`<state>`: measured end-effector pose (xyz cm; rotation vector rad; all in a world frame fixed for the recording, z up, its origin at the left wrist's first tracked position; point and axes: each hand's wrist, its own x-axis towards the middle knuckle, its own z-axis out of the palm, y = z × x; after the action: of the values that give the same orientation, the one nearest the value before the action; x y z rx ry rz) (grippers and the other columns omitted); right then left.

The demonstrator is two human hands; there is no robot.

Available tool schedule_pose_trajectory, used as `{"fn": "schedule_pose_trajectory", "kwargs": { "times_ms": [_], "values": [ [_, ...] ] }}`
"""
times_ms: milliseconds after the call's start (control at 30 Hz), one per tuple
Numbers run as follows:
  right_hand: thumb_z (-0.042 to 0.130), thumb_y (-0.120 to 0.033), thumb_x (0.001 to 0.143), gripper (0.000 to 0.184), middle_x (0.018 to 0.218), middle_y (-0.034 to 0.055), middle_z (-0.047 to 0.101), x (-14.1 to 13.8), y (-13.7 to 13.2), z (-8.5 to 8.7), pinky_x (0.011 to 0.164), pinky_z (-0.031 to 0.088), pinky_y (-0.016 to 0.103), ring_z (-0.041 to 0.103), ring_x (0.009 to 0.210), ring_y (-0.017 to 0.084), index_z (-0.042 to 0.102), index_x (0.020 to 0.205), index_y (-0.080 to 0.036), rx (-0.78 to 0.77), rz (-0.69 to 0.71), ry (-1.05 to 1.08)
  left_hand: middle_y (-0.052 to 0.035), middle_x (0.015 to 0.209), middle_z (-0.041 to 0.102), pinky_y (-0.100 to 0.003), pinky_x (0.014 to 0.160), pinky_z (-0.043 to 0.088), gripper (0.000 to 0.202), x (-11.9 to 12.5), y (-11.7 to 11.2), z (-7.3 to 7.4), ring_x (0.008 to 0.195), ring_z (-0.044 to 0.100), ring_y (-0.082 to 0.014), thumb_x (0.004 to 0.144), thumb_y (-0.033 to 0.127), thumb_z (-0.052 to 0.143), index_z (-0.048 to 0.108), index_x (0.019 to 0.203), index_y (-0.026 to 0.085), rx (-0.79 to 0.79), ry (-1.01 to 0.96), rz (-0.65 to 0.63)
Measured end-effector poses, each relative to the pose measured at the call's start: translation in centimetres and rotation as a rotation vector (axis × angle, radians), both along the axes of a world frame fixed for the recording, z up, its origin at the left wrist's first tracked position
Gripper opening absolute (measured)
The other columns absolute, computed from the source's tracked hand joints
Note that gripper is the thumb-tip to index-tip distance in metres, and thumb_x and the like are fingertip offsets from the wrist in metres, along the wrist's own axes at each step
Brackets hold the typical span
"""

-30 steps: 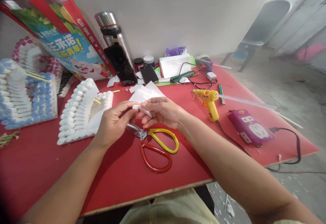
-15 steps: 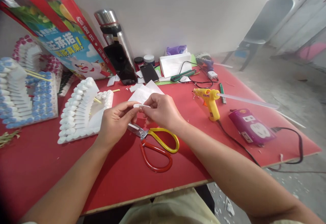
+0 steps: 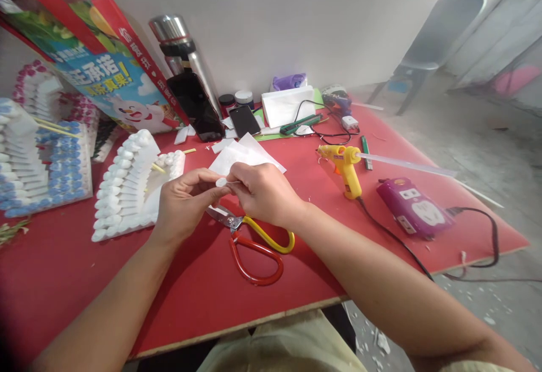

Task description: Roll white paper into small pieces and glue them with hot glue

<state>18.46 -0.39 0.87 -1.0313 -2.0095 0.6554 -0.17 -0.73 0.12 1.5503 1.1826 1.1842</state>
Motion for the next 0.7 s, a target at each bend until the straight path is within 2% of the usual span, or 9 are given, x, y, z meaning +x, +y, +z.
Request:
{"fn": "schedule_pose_trajectory", "kwargs": {
  "times_ms": [100,267,400,600,700],
  "values": [
    [0.056,-0.021,0.090,0.010,0.071,0.0020,0.068,0.27,0.16,0.13,0.058,0.041,0.026,0.059,0.060,0.012,0.065,0.085,-0.017,-0.072,0.060,0.027,-0.0004,0.071,0.065,-0.021,0.048,0.046,0.021,-0.10,0.18,-0.09,0.057,0.055,-0.0100,0.069,0.029,0.085,0.071,0.079,0.017,0.002,-0.026,-0.044],
    [0.058,-0.026,0.091,0.011,0.064,-0.0003,0.066,0.35,0.26,0.14,0.057,0.045,0.026,0.060,0.053,0.012,0.063,0.085,-0.018,-0.196,0.111,0.129,0.0031,0.063,0.060,-0.020,0.042,0.043,0.022,-0.03,0.19,-0.07,0.047,0.050,-0.0081,0.070,0.030,0.085,0.070,0.082,0.018,-0.050,-0.054,-0.055],
    [0.060,-0.024,0.090,0.009,0.065,-0.0002,0.066,0.06,0.27,-0.01,0.056,0.047,0.026,0.062,0.054,0.013,0.062,0.083,-0.018,-0.221,0.089,0.158,0.0045,0.061,0.057,-0.020,0.044,0.043,0.026,0.11,-0.05,0.07,0.046,0.048,-0.0069,0.075,0.027,0.081,0.076,0.100,0.021,-0.013,0.013,-0.056],
    [0.061,-0.025,0.089,0.011,0.069,0.0006,0.068,-0.18,0.35,0.11,0.054,0.050,0.026,0.065,0.052,0.013,0.060,0.081,-0.018,-0.281,0.015,0.248,-0.0010,0.075,0.065,-0.023,0.052,0.049,0.024,-0.01,-0.21,0.30,0.053,0.055,-0.0098,0.087,0.031,0.069,0.075,0.108,0.021,0.032,0.089,-0.110],
    [0.062,-0.027,0.089,0.014,0.069,0.0010,0.068,-0.09,0.53,0.10,0.053,0.051,0.026,0.066,0.051,0.014,0.059,0.080,-0.018,-0.314,-0.001,0.264,-0.0009,0.073,0.062,-0.023,0.053,0.048,0.023,-0.03,-0.15,0.19,0.055,0.054,-0.0104,0.090,0.032,0.066,0.074,0.108,0.021,0.045,0.109,-0.105]
  ]
}}
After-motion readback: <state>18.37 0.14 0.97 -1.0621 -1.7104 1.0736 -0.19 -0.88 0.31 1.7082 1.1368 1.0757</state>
